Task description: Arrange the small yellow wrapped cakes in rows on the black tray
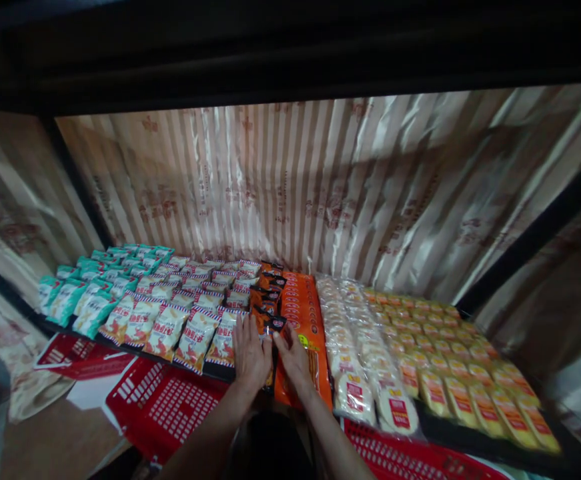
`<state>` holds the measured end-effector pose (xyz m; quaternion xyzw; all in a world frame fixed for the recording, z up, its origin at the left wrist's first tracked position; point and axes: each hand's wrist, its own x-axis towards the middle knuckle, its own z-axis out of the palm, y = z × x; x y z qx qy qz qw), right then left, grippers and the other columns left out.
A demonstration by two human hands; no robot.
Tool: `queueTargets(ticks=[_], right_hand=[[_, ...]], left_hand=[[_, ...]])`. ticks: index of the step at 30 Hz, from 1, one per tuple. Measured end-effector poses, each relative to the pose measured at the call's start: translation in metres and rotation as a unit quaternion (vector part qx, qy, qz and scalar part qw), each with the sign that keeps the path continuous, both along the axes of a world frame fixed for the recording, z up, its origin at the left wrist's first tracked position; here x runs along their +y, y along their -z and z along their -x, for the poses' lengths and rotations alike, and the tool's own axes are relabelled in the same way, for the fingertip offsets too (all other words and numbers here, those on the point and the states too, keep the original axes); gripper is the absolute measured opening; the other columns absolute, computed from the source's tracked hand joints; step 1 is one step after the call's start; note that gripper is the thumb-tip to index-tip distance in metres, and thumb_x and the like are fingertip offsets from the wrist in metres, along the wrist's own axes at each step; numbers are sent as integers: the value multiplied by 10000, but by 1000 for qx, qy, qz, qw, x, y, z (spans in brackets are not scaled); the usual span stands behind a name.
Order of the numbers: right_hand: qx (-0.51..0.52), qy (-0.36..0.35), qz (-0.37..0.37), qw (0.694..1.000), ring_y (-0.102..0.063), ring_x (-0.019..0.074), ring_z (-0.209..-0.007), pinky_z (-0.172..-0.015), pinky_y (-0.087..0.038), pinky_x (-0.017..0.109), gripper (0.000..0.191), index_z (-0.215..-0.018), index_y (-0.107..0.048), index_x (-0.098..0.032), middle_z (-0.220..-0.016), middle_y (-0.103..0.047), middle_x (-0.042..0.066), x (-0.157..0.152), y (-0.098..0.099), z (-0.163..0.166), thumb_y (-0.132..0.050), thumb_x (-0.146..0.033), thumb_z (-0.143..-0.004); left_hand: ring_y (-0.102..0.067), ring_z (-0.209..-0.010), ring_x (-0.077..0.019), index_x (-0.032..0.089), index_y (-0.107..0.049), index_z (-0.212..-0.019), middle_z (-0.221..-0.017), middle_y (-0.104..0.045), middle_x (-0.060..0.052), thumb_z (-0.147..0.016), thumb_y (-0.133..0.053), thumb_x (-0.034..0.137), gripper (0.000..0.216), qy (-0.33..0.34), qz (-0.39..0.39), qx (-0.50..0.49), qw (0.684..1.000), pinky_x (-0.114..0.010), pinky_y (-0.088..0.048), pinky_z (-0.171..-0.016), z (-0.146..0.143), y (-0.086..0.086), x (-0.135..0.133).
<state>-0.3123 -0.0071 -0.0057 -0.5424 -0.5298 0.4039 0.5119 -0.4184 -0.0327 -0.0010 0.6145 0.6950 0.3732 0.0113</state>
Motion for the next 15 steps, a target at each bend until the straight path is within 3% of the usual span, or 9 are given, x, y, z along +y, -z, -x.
queueTargets(ticks=[7, 10, 15], right_hand=[[-48, -2, -10, 999, -470, 247, -1274, -1050, -396, 433, 686, -1367, -410, -194, -1390, -486, 120, 9, 4, -2, -494, -570, -800], [-21, -15, -6, 1000, -468, 242, -1275, -1070, -372, 432, 729, -1384, -377, -170, -1395, -477, 131, 13, 6, -1, -518, -567, -790], [15, -36, 16, 999, -533, 223, -1215, -1015, -438, 387, 777, -1428, -292, -160, -1371, -506, 126, 17, 2, 3, -495, -567, -798]], left_hand=[[-238, -1386, -336, 22, -384, -1361, -1399, -446, -198, -880, -361, 362, 590, -30, 32, 49, 998, -531, -225, -1116, 6, -23, 37], [-317, -1350, -338, 19, -405, -1344, -1339, -511, -202, -880, -369, 354, 574, -40, 36, 73, 996, -528, -225, -1111, 11, -27, 50], [-432, -1270, -337, 16, -463, -1298, -1226, -593, -220, -886, -372, 361, 544, -46, 49, 103, 992, -551, -235, -1089, 17, -26, 65]])
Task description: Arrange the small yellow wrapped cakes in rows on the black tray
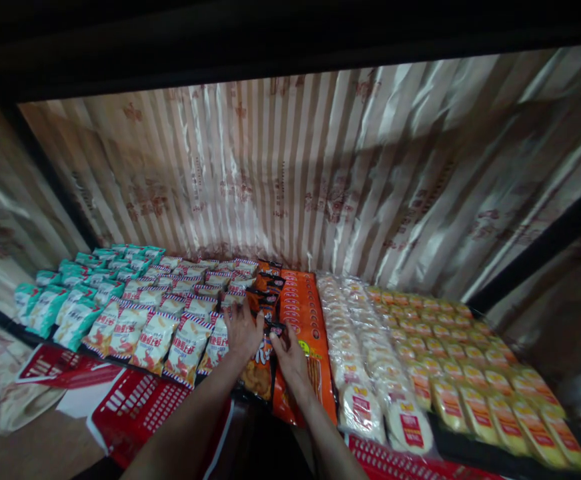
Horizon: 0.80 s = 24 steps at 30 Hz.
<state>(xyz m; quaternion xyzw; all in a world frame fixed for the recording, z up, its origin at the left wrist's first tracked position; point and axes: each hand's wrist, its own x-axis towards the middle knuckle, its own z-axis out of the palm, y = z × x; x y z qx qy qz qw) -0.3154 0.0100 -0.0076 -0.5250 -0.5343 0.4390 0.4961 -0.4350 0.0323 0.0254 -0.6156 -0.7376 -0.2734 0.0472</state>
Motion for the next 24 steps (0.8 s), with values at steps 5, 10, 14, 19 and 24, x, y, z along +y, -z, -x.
queueTargets(ticks=[5, 10, 14, 19, 24], right_hand=[[-16, 10, 10, 1000, -584, 240, -1149, -992, -452, 410, 713, -1400, -358, -188, -1262, -606, 103, 2, -9, 3, -480, -560, -804], [-3, 12, 8, 1000, -573, 245, -1162, -973, -465, 404, 722, -1367, -405, -173, -1264, -604, 115, 4, -7, 7, -499, -582, -779], [2, 28, 14, 1000, -589, 242, -1137, -976, -462, 394, 739, -1330, -447, -141, -1233, -621, 130, 6, -5, 8, -531, -603, -759], [17, 29, 16, 999, -581, 242, -1145, -1004, -435, 429, 735, -1323, -455, -165, -1245, -614, 123, 8, -4, 7, -573, -594, -738], [-23, 36, 9, 999, -490, 247, -1251, -1043, -393, 425, 727, -1338, -440, -176, -1363, -515, 129, 4, -4, 8, -518, -615, -764]], left_hand=[[-482, -1223, -305, 19, -456, -1298, -1211, -602, -213, -906, -340, 353, 528, 14, -17, 3, 1000, -539, -225, -1095, 0, 5, 6], [-491, -1223, -282, 20, -466, -1284, -1193, -618, -202, -915, -346, 325, 494, 30, -38, -18, 999, -530, -232, -1101, -1, 10, 5], [-498, -1218, -284, 40, -485, -1272, -1176, -640, -170, -909, -380, 321, 471, 37, -43, -26, 998, -547, -239, -1096, 1, 10, 4], [-511, -1204, -296, 52, -509, -1253, -1168, -646, -167, -914, -380, 330, 457, 39, -57, -19, 997, -566, -274, -1073, 4, 11, 5], [-513, -1197, -315, 34, -529, -1221, -1116, -667, -173, -924, -355, 303, 437, 35, -81, 7, 996, -573, -291, -1061, 9, 5, 5]])
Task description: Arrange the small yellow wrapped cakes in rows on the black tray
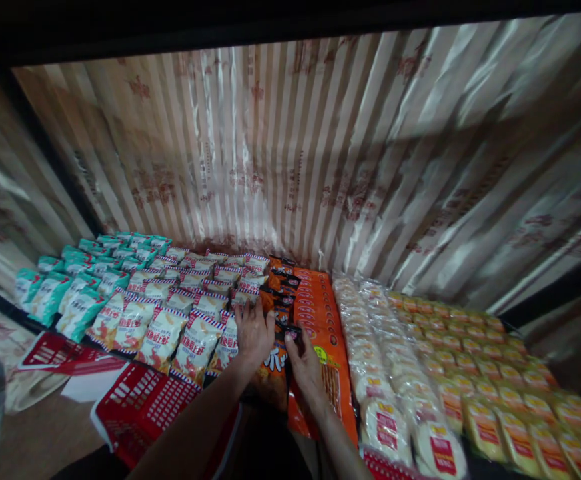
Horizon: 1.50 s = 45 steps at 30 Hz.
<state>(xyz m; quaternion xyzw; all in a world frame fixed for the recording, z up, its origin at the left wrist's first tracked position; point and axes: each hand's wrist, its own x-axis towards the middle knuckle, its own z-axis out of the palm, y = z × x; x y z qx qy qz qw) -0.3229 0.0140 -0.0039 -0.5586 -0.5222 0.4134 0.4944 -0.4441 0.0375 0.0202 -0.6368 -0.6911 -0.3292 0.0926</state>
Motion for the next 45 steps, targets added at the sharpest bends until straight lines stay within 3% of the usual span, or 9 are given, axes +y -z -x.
queueTargets(ticks=[5, 11, 19, 24, 29, 35, 41, 45], right_hand=[[-120, 45, -77, 989, -368, 261, -1341, -1105, -301, 463, 762, -1392, -355, -112, -1440, -404, 173, -5, 1, 1, -474, -585, -807], [-301, 56, -253, 918, -187, 261, -1417, -1120, -241, 522, 609, -1396, -354, -129, -1516, -264, 157, -11, 0, 11, -420, -456, -886], [-351, 43, -248, 902, -236, 266, -1402, -1089, -301, 533, 554, -1382, -382, -133, -1498, -301, 165, -6, 11, 14, -338, -440, -924], [-405, 62, -308, 859, -157, 280, -1424, -1089, -277, 559, 527, -1399, -356, -154, -1500, -309, 147, -18, -5, 23, -381, -379, -923], [-432, 5, -346, 832, -199, 257, -1415, -1082, -317, 516, 474, -1377, -395, -167, -1484, -349, 128, -38, -20, 58, -403, -296, -921], [-496, -77, -307, 808, -207, 258, -1413, -1078, -333, 453, 385, -1235, -567, -115, -1394, -481, 137, -18, -35, 95, -386, -210, -909], [-573, -187, -185, 776, -197, 269, -1415, -1112, -259, 452, 474, -1334, -474, -78, -1444, -398, 162, 22, -69, 116, -351, -151, -883], [-603, -231, -145, 749, -224, 271, -1406, -1120, -232, 446, 516, -1375, -420, -86, -1463, -365, 155, 39, -73, 119, -377, -162, -867]], left_hand=[[-405, -1303, -299, 58, -538, -1207, -1259, -585, -171, -914, -364, 244, 389, 3, -44, 20, 999, -541, -271, -1097, 10, -5, -15], [-205, -1404, -304, 66, -441, -1314, -1439, -394, -182, -899, -390, 222, 447, 9, -77, 49, 996, -543, -289, -1093, 16, 15, -57], [-293, -1377, -255, 76, -424, -1334, -1422, -433, -149, -903, -397, 267, 472, 49, -73, 34, 996, -489, -305, -1108, 5, 36, -67], [-239, -1398, -271, 95, -371, -1379, -1469, -358, -151, -907, -405, 270, 506, 50, -81, 6, 995, -500, -304, -1105, 10, 40, -75], [-186, -1412, -287, 88, -275, -1427, -1502, -273, -181, -896, -410, 167, 554, 23, -120, 14, 992, -493, -331, -1081, 25, 54, -95], [-219, -1401, -295, 140, -302, -1424, -1497, -303, -145, -871, -394, 132, 561, 29, -103, 38, 994, -531, -327, -1072, 65, 61, -122], [-237, -1397, -280, 86, -430, -1342, -1454, -382, -154, -852, -397, 169, 498, 110, -62, 42, 991, -450, -391, -1050, 72, 63, -127], [-207, -1406, -279, 73, -393, -1359, -1479, -337, -160, -840, -395, 129, 522, 130, -61, 43, 989, -454, -374, -1063, 64, 67, -119]])
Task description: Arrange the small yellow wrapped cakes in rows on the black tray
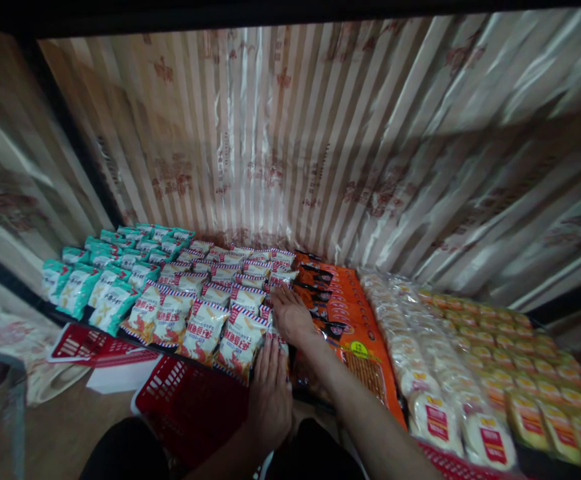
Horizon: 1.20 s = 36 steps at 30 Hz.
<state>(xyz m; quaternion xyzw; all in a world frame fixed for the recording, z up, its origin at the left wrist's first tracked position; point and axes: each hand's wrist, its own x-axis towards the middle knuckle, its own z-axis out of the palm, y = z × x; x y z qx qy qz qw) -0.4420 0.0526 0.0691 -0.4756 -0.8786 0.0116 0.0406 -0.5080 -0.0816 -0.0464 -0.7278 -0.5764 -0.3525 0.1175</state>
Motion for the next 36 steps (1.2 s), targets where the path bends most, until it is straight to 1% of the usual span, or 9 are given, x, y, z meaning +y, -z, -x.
queueTargets(ticks=[2, 6, 10, 15, 19, 23, 29, 33, 36], right_hand=[[-8, 2, 5, 1000, -230, 265, -1405, -1119, -231, 431, 507, -1366, -434, -84, -1466, -362, 154, 6, 3, -1, -364, -170, -871], [-5, -29, 9, 1000, -221, 243, -1409, -1124, -225, 415, 527, -1391, -400, -109, -1470, -369, 125, 16, 9, -4, -377, -200, -873], [-2, -58, 26, 998, -279, 250, -1387, -1126, -241, 409, 503, -1375, -422, -90, -1450, -403, 124, 27, 10, -4, -337, -246, -904], [-3, -97, 30, 995, -372, 217, -1341, -1116, -279, 382, 481, -1344, -466, -99, -1444, -411, 120, 37, 12, -5, -332, -242, -905], [-7, -93, 29, 995, -395, 225, -1327, -1113, -282, 374, 487, -1341, -470, -89, -1429, -433, 122, 37, 12, -7, -304, -247, -912], [-1, -98, 28, 995, -405, 227, -1318, -1107, -285, 372, 496, -1351, -457, -84, -1422, -443, 124, 35, 11, -10, -288, -248, -914], [1, -78, 35, 996, -406, 237, -1317, -1114, -262, 361, 506, -1349, -462, -82, -1413, -459, 122, 34, 8, -10, -274, -264, -915], [17, -48, 27, 998, -333, 234, -1362, -1124, -240, 367, 503, -1348, -464, -90, -1443, -419, 117, 44, 7, -4, -280, -273, -917], [-6, -43, 34, 998, -288, 238, -1384, -1125, -224, 375, 501, -1345, -463, -92, -1456, -397, 118, 58, 8, 0, -365, -244, -878]], left_hand=[[-190, -1410, -284, 81, -349, -1387, -1499, -295, -158, -848, -406, 144, 546, -9, 9, -4, 1000, -466, -361, -1069, -2, 0, 4], [-185, -1411, -290, 100, -312, -1413, -1512, -270, -146, -880, -429, 251, 566, -14, 15, -21, 1000, -476, -339, -1079, -6, -1, 10], [-196, -1407, -304, 116, -304, -1423, -1514, -264, -149, -884, -444, 300, 587, -32, 20, -19, 999, -497, -313, -1086, -11, 0, 13], [-210, -1403, -306, 111, -303, -1427, -1511, -275, -146, -872, -453, 342, 620, -30, 22, -24, 999, -487, -308, -1092, -14, 2, 16], [-228, -1397, -311, 125, -308, -1428, -1513, -273, -139, -858, -476, 339, 631, -27, 30, -23, 999, -488, -315, -1087, -18, 6, 17], [-243, -1391, -312, 126, -313, -1425, -1510, -279, -139, -854, -483, 308, 623, -45, 39, -24, 998, -490, -314, -1088, -25, 9, 17], [-258, -1387, -302, 129, -343, -1408, -1506, -290, -137, -857, -487, 295, 594, -51, 27, -27, 998, -469, -324, -1085, -28, 8, 14], [-243, -1394, -297, 137, -345, -1408, -1517, -264, -133, -871, -474, 310, 579, -50, 23, -28, 998, -448, -317, -1093, -25, 2, 13], [-245, -1394, -290, 131, -338, -1411, -1509, -285, -133, -878, -457, 326, 580, -54, 11, -29, 998, -445, -312, -1097, -23, -1, 16]])
